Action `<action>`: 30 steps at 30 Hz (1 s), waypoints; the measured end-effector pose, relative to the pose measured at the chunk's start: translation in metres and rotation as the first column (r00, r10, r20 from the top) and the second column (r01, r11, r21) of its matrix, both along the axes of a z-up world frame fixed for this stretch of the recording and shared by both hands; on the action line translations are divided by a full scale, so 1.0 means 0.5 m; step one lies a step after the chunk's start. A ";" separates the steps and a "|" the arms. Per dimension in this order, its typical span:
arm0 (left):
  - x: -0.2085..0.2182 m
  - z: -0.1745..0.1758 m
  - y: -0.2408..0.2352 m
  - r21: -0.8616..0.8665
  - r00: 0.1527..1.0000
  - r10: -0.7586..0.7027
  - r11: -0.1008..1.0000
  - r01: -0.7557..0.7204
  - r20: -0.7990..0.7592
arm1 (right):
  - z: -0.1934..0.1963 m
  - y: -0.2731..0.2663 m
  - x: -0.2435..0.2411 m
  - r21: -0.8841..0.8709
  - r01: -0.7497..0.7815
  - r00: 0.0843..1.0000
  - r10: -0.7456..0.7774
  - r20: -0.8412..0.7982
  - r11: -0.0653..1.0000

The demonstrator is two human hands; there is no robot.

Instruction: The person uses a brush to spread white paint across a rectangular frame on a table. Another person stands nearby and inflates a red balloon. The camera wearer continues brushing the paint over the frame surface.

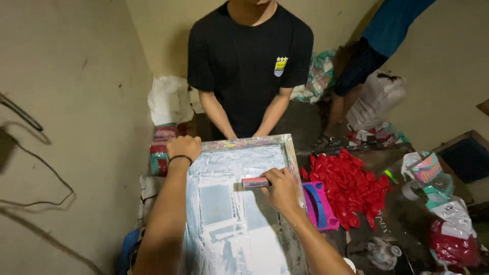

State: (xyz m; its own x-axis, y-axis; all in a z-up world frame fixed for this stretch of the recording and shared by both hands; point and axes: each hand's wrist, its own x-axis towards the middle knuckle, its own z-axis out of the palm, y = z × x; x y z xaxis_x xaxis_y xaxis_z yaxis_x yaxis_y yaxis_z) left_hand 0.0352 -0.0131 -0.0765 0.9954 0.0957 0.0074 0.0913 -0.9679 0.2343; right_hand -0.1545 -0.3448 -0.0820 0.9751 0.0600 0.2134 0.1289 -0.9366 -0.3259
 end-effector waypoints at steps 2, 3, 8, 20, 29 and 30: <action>0.039 -0.063 0.007 0.011 0.997 0.000 1.000 0.001 -0.082 | -0.024 0.014 0.023 -0.020 -0.015 1.000 0.015 -0.019 1.000; 0.061 -0.093 0.007 0.024 0.990 -0.002 1.000 0.005 -0.143 | -0.035 0.019 0.035 -0.037 -0.030 0.999 0.029 -0.017 0.999; 0.079 -0.184 0.002 0.117 0.965 -0.025 0.991 0.058 -0.260 | -0.118 0.038 -0.049 -0.102 -0.032 0.992 0.019 -0.128 0.994; 0.011 0.000 -0.004 0.191 0.998 -0.053 0.980 0.055 -0.016 | -0.087 0.168 -0.292 -0.058 -0.173 0.967 0.181 0.182 0.983; -0.058 0.096 0.000 0.155 0.933 -0.062 0.988 0.007 0.354 | 0.050 0.291 -0.098 -0.170 -0.157 0.981 0.173 0.083 0.973; -0.050 0.091 0.004 0.160 0.901 -0.079 0.987 0.011 0.427 | 0.089 0.304 -0.066 -0.170 -0.134 0.981 0.155 0.115 0.976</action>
State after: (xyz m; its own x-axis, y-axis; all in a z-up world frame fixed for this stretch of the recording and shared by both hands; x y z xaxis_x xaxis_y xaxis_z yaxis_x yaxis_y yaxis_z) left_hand 0.0101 -0.0113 -0.0313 0.8944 0.0145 0.4470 -0.0301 -0.9953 0.0924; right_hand -0.1872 -0.1929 -0.0373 0.9191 0.2419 0.3111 0.2974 -0.9437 -0.1448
